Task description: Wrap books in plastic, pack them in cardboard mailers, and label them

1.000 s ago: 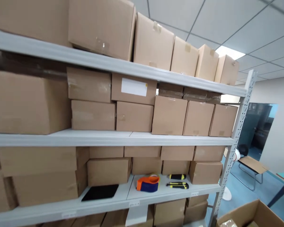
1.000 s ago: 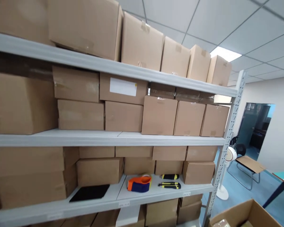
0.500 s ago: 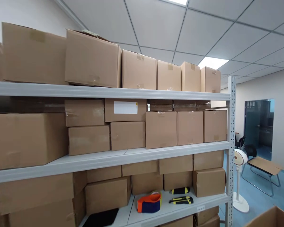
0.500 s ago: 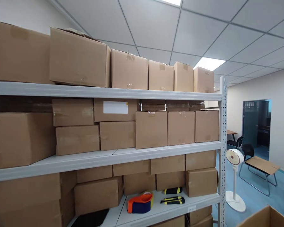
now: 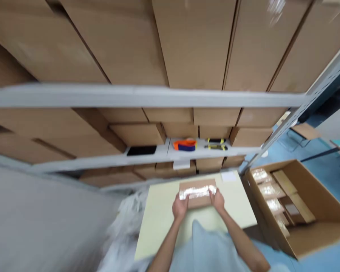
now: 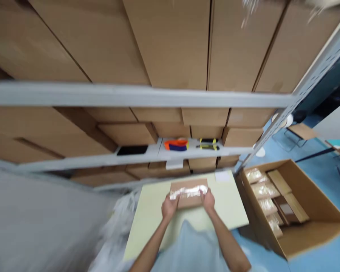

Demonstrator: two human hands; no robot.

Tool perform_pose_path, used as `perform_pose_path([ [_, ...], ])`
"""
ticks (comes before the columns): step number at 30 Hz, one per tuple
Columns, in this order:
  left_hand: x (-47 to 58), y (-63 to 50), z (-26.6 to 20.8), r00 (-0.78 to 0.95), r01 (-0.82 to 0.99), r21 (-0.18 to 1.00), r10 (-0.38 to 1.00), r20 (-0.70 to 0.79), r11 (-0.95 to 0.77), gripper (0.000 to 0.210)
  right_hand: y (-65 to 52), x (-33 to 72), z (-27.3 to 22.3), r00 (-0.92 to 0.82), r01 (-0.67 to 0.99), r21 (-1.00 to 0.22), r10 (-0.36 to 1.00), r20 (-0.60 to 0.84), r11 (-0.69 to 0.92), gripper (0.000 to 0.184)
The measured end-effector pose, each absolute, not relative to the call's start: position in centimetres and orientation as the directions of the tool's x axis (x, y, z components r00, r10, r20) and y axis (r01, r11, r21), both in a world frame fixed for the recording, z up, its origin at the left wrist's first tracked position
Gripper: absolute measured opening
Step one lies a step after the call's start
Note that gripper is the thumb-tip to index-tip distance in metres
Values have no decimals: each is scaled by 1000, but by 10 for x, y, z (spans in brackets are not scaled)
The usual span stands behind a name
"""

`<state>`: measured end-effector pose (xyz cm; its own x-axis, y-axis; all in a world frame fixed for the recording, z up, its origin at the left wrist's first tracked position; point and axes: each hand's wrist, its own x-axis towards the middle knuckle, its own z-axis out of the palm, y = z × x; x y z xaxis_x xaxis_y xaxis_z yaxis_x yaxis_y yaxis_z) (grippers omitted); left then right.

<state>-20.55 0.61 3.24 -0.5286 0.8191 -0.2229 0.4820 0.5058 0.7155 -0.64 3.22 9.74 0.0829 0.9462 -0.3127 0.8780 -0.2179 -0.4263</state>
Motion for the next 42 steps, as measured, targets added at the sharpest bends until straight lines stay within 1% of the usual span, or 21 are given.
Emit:
perform_pose_path([
  [3, -207, 7, 3, -509, 455, 698, 805, -306, 553, 40, 36, 8, 54, 119, 881, -357, 877, -466, -310, 52],
  [6, -211, 0, -38, -489, 435, 697, 800, -349, 570, 46, 34, 25, 8, 103, 884, -339, 842, -530, -321, 59],
  [8, -212, -5, -59, -478, 423, 706, 802, -359, 568, 53, 33, 34, -14, 80, 886, -350, 844, -530, -304, 61],
  [9, -211, -6, -67, -480, 417, 705, 798, -364, 573, 59, 33, 36, -22, 83, 879, -375, 869, -488, -295, 63],
  [11, -208, -6, -77, -492, 407, 695, 783, -380, 593, 70, 34, 36, -31, 103, 877, -385, 894, -436, -288, 71],
  [13, -204, -4, -81, -518, 395, 671, 755, -401, 627, 77, 35, 31, -36, 110, 889, -363, 900, -423, -279, 78],
  [14, -202, -4, -82, -530, 390, 663, 744, -406, 640, 77, 35, 29, -38, 105, 898, -347, 899, -426, -269, 79],
  [16, -201, -3, -84, -533, 380, 674, 745, -400, 634, 70, 34, 27, -46, 92, 902, -351, 906, -413, -252, 76],
  [17, -202, -3, -86, -521, 375, 695, 759, -390, 614, 65, 33, 27, -51, 90, 890, -380, 914, -397, -252, 75],
  [19, -206, -4, -92, -491, 362, 734, 787, -373, 574, 56, 31, 31, -63, 96, 830, -488, 930, -354, -271, 73],
  [22, -213, -5, -100, -468, 328, 764, 798, -380, 556, 52, 28, 40, -80, 111, 706, -644, 945, -308, -294, 71],
  [24, -218, -6, -103, -437, 326, 802, 832, -342, 501, 52, 26, 47, -85, 89, 657, -697, 947, -307, -288, 69],
  [26, -223, -7, -102, -408, 367, 829, 873, -265, 423, 46, 23, 54, -84, 49, 642, -725, 958, -283, -247, 68],
  [28, -230, -11, -98, -412, 420, 823, 888, -203, 382, 41, 20, 60, -79, 13, 659, -733, 978, -210, -166, 68],
  [30, -238, -14, -91, -426, 445, 818, 889, -165, 365, 40, 16, 65, -73, -8, 677, -729, 990, -141, -98, 66],
  [32, -247, -17, -85, -421, 459, 825, 899, -124, 329, 40, 13, 68, -67, -17, 672, -735, 991, -134, -88, 63],
  [34, -252, -19, -81, -405, 478, 825, 909, -99, 303, 39, 11, 68, -65, -9, 663, -738, 985, -174, -124, 55],
  [36, -253, -25, -83, -413, 500, 797, 903, -123, 337, 38, 9, 66, -65, -11, 699, -693, 967, -253, -174, 43],
  [39, -251, -43, -91, -488, 531, 669, 833, -262, 521, 28, 1, 60, -68, -79, 791, -582, 911, -405, -190, 26],
  [41, -252, -59, -94, -534, 521, 579, 769, -352, 627, 19, -8, 55, -68, -137, 822, -547, 876, -462, -160, 24],
  [42, -256, -66, -93, -545, 509, 561, 749, -377, 653, 15, -12, 53, -66, -157, 830, -539, 867, -472, -143, 25],
])
